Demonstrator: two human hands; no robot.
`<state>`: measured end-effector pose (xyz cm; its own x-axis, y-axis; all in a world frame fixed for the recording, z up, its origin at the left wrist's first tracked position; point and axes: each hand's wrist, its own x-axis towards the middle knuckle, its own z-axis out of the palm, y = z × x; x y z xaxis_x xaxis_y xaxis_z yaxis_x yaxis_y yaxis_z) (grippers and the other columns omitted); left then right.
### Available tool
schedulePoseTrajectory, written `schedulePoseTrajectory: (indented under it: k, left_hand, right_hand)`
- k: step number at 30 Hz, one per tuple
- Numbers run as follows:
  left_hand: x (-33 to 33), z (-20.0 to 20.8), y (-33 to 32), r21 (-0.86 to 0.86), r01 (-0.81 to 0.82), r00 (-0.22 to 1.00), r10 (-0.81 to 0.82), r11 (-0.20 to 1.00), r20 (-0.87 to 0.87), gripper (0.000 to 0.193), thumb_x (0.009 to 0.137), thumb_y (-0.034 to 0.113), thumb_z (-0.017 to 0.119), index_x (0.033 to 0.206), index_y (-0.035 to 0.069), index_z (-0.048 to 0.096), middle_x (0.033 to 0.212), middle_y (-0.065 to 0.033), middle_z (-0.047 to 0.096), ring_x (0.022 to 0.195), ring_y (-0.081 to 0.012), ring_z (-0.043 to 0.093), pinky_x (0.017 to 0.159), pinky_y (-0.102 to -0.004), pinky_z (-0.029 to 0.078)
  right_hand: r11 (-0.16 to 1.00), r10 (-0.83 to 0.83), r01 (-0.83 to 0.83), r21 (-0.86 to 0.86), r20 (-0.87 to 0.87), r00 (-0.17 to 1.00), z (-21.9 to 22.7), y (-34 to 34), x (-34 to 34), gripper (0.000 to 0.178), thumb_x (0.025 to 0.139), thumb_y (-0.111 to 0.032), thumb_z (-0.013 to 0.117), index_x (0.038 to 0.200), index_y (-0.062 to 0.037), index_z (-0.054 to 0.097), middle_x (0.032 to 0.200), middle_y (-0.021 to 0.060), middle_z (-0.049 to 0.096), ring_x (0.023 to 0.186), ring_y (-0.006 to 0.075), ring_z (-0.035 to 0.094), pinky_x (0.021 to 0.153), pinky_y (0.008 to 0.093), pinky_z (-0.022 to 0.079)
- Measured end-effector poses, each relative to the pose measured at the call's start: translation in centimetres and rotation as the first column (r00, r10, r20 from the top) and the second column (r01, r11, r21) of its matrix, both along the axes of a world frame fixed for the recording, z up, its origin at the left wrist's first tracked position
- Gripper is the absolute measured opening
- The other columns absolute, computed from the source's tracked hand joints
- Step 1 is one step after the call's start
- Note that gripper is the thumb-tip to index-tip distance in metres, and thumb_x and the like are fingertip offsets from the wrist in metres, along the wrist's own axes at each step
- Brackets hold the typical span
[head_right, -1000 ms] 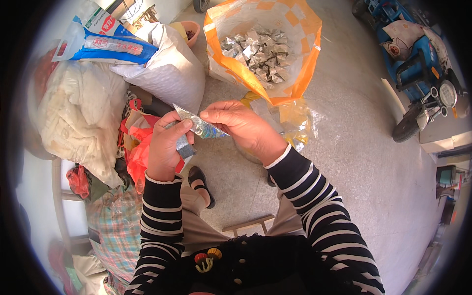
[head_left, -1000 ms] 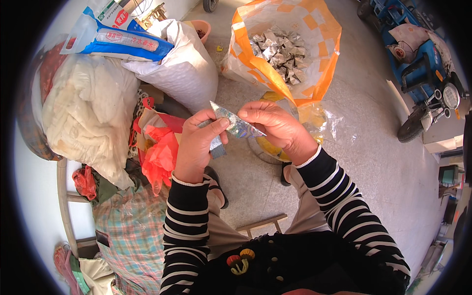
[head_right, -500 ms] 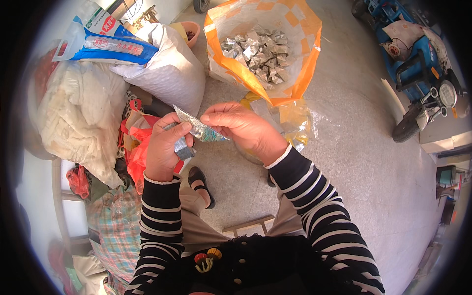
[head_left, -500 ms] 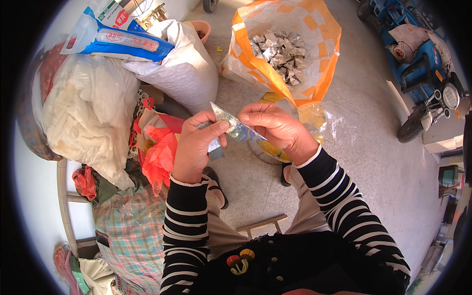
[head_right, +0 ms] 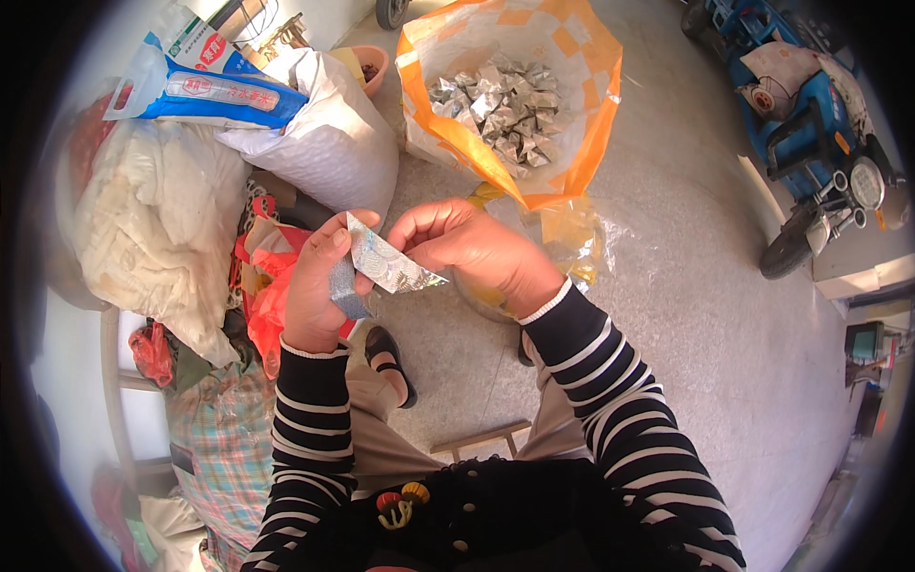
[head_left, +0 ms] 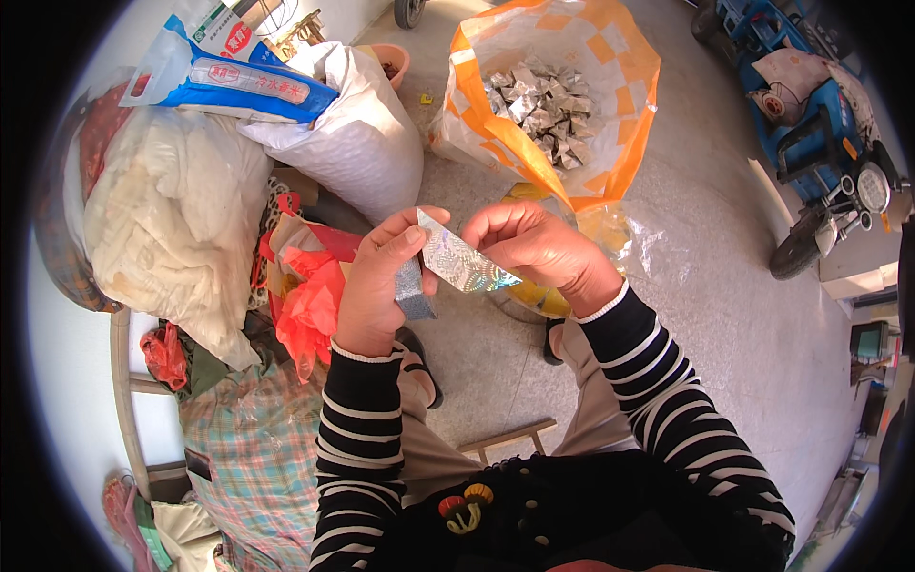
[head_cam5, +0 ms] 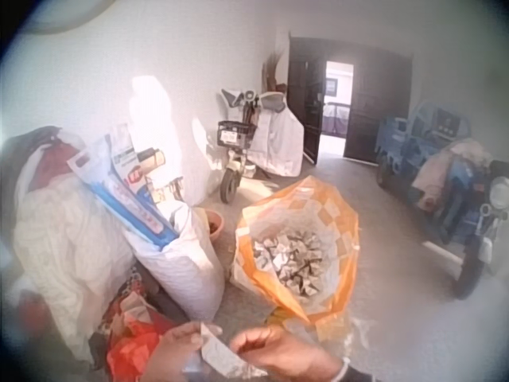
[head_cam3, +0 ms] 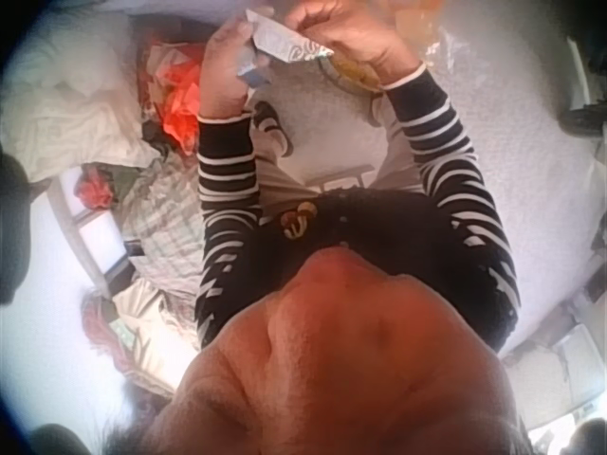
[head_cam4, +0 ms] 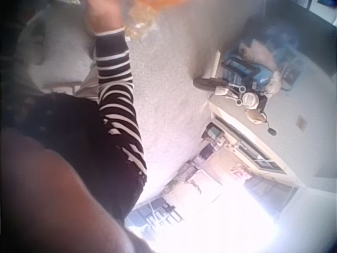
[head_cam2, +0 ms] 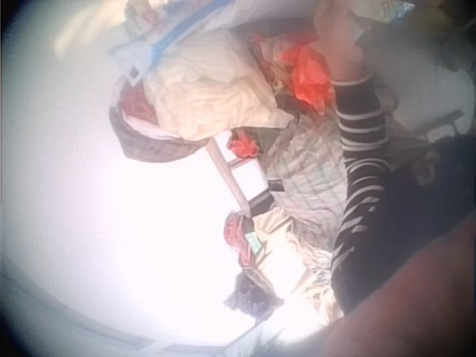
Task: The person repeatedly folds small rectangular pieces of aluminum foil into compact shapes by hand and places them into an open orange plastic bag. The hands fold each piece multiple times before dropping it into the bag.
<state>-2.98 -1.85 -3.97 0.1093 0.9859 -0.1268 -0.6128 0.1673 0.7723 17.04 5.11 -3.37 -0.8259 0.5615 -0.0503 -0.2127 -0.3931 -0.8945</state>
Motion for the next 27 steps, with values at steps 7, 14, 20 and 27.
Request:
schedulePoseTrajectory:
  k: [7,14,20,27]
  left_hand:
    - [-0.8,-1.3,0.0,0.192,0.072,0.979,-0.106,0.979,0.174,0.020,0.087,0.019,0.065,0.096,0.002,0.058,0.074,-0.0051,0.059,0.053,-0.0132,0.052,0.049,-0.0239,0.041]
    - [-1.1,-1.8,0.4,0.201,-0.044,0.915,-0.041,0.979,0.402,0.018,0.089,0.022,0.065,0.085,0.007,0.055,0.072,-0.0006,0.049,0.059,-0.0154,0.049,0.056,-0.0301,0.041]
    - [-0.5,-1.9,0.1,0.173,-0.070,0.918,-0.005,0.982,0.398,0.022,0.090,0.024,0.065,0.080,0.009,0.052,0.072,-0.0004,0.049,0.060,-0.0159,0.050,0.056,-0.0297,0.041]
    - [-0.1,-2.2,0.1,0.153,0.006,0.954,-0.052,0.988,0.294,0.023,0.095,0.030,0.057,0.083,0.010,0.054,0.072,0.0010,0.049,0.057,-0.0136,0.046,0.055,-0.0295,0.039]
  right_hand:
    - [0.929,0.025,-0.072,-0.364,-0.132,0.991,-0.7,-0.4,0.2,0.023,0.083,-0.010,0.066,0.102,0.0029,0.064,0.092,0.0100,0.067,0.079,0.0159,0.065,0.073,0.0289,0.052]
    - [0.990,-0.101,0.091,-0.104,-0.099,0.990,-0.8,-0.3,0.2,0.026,0.086,-0.022,0.070,0.100,-0.0007,0.064,0.082,0.0079,0.065,0.072,0.0180,0.062,0.070,0.0309,0.051]
    - [0.986,-0.134,0.110,-0.129,-0.191,0.972,-1.6,-0.4,-0.9,0.018,0.087,-0.022,0.069,0.090,-0.0053,0.063,0.068,0.0001,0.054,0.059,0.0098,0.044,0.056,0.0266,0.037]
    - [0.976,-0.118,0.080,-0.202,-0.186,0.975,-1.6,-0.4,-0.8,0.016,0.088,-0.022,0.069,0.084,-0.0076,0.062,0.070,-0.0013,0.056,0.061,0.0074,0.046,0.058,0.0233,0.039]
